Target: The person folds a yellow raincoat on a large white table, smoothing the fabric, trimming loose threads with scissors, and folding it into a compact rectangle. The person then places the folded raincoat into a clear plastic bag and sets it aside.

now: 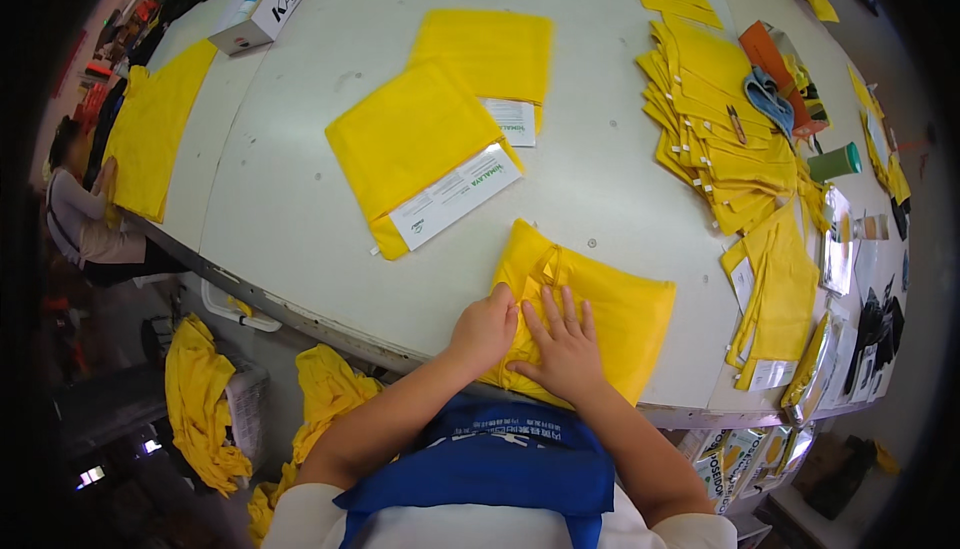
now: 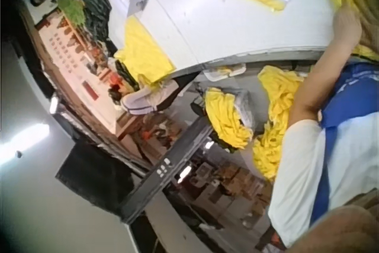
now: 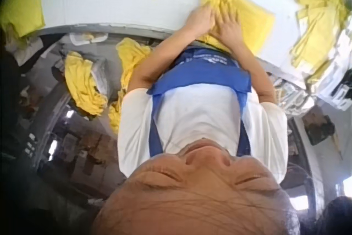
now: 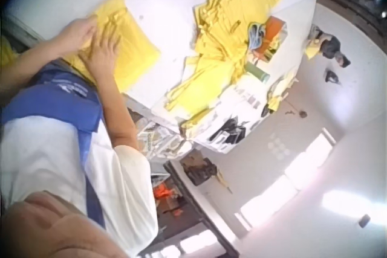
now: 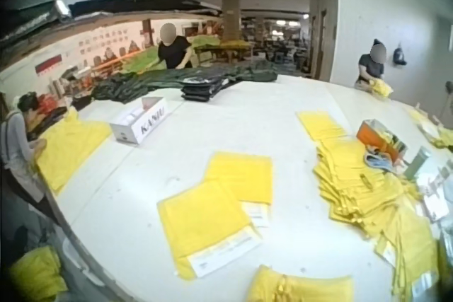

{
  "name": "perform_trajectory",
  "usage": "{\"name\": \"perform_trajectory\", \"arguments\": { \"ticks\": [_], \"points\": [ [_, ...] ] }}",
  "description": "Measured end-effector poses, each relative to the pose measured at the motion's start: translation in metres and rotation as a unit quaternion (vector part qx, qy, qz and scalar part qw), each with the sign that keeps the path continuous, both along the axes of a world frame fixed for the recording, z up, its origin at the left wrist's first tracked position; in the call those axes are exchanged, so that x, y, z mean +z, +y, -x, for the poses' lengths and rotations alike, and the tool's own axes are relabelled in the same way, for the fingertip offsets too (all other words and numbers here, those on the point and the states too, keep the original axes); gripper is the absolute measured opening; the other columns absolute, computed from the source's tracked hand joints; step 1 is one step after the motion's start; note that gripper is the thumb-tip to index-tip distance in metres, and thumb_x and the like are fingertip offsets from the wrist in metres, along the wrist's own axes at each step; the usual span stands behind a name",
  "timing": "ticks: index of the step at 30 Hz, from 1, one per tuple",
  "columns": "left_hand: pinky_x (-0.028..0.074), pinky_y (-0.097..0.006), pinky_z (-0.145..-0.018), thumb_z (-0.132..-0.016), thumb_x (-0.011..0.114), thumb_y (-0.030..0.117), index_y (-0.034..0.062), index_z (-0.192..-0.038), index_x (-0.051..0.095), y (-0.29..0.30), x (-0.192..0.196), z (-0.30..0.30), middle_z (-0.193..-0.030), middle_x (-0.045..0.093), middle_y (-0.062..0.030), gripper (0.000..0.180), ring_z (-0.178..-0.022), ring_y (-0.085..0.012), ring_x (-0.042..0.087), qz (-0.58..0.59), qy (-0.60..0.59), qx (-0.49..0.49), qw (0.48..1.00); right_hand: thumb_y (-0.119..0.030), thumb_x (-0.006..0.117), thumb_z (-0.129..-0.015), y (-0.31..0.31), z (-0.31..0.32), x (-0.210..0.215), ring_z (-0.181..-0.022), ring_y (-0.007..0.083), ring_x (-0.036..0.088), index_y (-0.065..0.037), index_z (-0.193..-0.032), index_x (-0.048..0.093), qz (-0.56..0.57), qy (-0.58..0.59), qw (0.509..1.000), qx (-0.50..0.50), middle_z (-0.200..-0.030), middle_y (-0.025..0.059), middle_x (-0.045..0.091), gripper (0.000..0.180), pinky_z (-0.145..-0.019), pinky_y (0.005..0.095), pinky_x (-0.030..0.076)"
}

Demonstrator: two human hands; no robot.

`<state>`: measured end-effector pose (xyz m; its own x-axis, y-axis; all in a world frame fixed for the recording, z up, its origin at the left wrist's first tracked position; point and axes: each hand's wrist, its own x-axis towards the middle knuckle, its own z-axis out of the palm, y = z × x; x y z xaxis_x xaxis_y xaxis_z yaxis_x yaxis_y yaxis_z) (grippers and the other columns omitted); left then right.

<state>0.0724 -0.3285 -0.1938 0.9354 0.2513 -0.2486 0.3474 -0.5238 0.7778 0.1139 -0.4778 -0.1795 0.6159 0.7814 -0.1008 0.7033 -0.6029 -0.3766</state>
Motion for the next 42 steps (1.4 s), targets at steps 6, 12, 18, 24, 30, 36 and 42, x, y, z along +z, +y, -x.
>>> {"name": "perform_trajectory", "arguments": {
  "ticks": [6,12,18,24,30,36,42],
  "points": [
    [0.046,-0.051,-0.057,-0.087,0.050,0.015,0.0039,-0.089,0.045,-0.053,0.005,-0.017,-0.071,0.060,-0.0223,0.012,-0.065,-0.0419,0.059,0.016,-0.045,-0.061,0.997,-0.035,0.063,-0.075,-0.024,-0.007,-0.036,-0.132,0.0390,0.031,-0.003,-0.126,0.050,-0.025,0.049,0.998,0.009,-0.133,0.0195,0.046,0.061,-0.110,0.0523,0.015],
    [0.046,-0.051,-0.057,-0.086,0.050,0.015,0.0031,-0.091,0.046,-0.051,0.000,-0.028,-0.069,0.061,-0.0228,0.013,-0.064,-0.0427,0.059,-0.035,0.038,-0.094,0.994,-0.005,0.065,-0.070,-0.050,-0.017,-0.034,-0.113,0.0397,0.050,-0.002,-0.103,0.060,-0.257,0.124,0.958,-0.036,-0.116,0.0196,0.057,0.034,-0.101,0.0471,0.036],
    [0.048,-0.050,-0.057,-0.084,0.048,0.012,0.0010,-0.095,0.048,-0.055,-0.007,-0.033,-0.069,0.062,-0.0241,0.016,-0.065,-0.0420,0.061,-0.143,0.072,-0.125,0.979,-0.012,0.067,-0.071,-0.052,0.027,-0.012,-0.076,0.0239,0.055,-0.012,-0.082,0.062,-0.306,0.091,0.939,0.127,-0.081,0.0044,0.058,0.012,-0.066,0.0347,0.042],
    [0.049,-0.050,-0.058,-0.084,0.047,0.012,0.0009,-0.096,0.048,-0.055,-0.010,-0.034,-0.070,0.062,-0.0240,0.017,-0.065,-0.0409,0.062,-0.167,0.083,-0.120,0.975,-0.016,0.057,-0.074,-0.034,0.041,-0.026,-0.089,0.0226,0.056,-0.009,-0.091,0.065,-0.254,-0.014,0.952,0.172,-0.092,0.0058,0.059,0.021,-0.072,0.0313,0.044],
    [0.049,-0.050,-0.060,-0.083,0.046,0.012,0.0017,-0.094,0.049,-0.049,-0.004,-0.029,-0.070,0.062,-0.0247,0.016,-0.065,-0.0416,0.062,-0.165,0.085,-0.115,0.976,-0.015,0.056,-0.072,-0.041,0.051,-0.026,-0.084,0.0226,0.056,-0.008,-0.087,0.062,-0.241,0.029,0.959,0.145,-0.085,0.0066,0.058,0.018,-0.076,0.0334,0.045],
    [0.047,-0.047,-0.063,-0.083,0.055,0.016,0.0023,-0.090,0.052,-0.016,0.003,-0.010,-0.077,0.063,-0.0223,0.016,-0.073,-0.0415,0.060,-0.047,0.031,-0.064,0.996,-0.011,0.058,-0.071,-0.019,0.014,0.019,-0.081,0.0249,0.056,-0.009,-0.082,0.057,-0.258,-0.002,0.963,0.078,-0.080,0.0070,0.055,0.011,-0.077,0.0347,0.045],
    [0.036,-0.049,-0.095,-0.083,0.061,0.036,0.0028,-0.123,0.047,-0.016,0.019,0.074,-0.129,0.043,-0.0212,0.054,-0.118,-0.0371,0.043,-0.197,-0.080,-0.103,0.972,-0.009,0.061,-0.069,-0.001,0.007,0.021,-0.079,0.0283,0.055,-0.009,-0.082,0.056,-0.279,0.006,0.959,0.054,-0.078,0.0081,0.054,0.014,-0.077,0.0375,0.045]
  ]
}}
